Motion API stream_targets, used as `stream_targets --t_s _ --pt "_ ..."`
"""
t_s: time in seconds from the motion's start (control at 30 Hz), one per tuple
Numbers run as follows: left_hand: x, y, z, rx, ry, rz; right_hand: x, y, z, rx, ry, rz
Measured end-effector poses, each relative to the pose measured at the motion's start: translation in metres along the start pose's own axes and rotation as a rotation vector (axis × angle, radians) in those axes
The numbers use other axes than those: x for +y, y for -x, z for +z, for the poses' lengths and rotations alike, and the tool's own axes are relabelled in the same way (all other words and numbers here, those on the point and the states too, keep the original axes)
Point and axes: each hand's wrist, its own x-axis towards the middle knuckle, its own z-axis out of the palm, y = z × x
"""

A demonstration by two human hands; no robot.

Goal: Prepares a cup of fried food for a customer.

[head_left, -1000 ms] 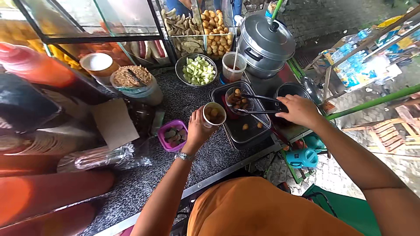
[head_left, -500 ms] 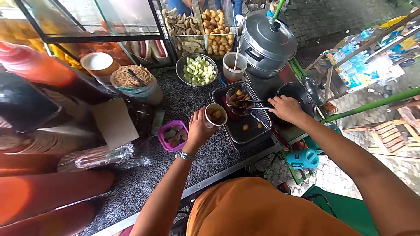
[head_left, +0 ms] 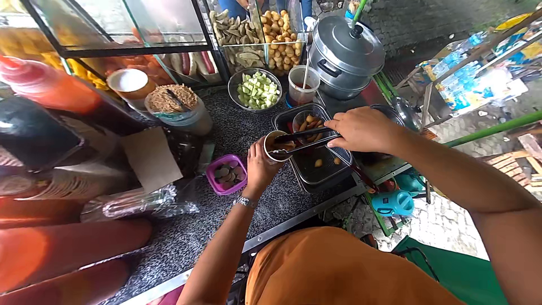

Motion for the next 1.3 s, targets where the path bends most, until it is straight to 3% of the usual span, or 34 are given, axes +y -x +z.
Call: stream_targets --t_s 0.13,0.23,0.33,0.43,0.6,0.9,1.1,1.3 --pt "-0.006 0.006 0.008 0.066 0.122 -0.039 0.025 0.017 -0.009 0.137 -0.061 0.017" --pt "-0.007 0.007 0.011 0.093 0.127 -0.043 0.053 0.02 0.004 0.239 -0.005 0.147" --pt "-0.008 0.004 0.01 0.045 0.078 -0.011 0.076 -0.002 0.034 0.141 0.118 0.27" --pt "-0.01 0.001 0.006 -0.011 0.013 -0.006 0.092 -0.032 0.062 0.057 0.153 0.256" --pt "-0.014 0.001 0.003 -0.012 -0.01 0.02 0.101 -0.065 0.088 0.061 0.134 0.177" --pt "-0.013 0.004 0.002 -0.058 -0.026 0.013 0.104 -0.048 0.101 0.103 0.133 0.112" --pt "-0.006 0.0 -0.002 -0.07 -0.072 0.061 0.084 -0.005 0.054 0.189 0.179 0.084" --pt "0.007 -0.001 0.0 -0.051 -0.119 0.069 0.004 0.002 0.009 0.29 0.231 -0.046"
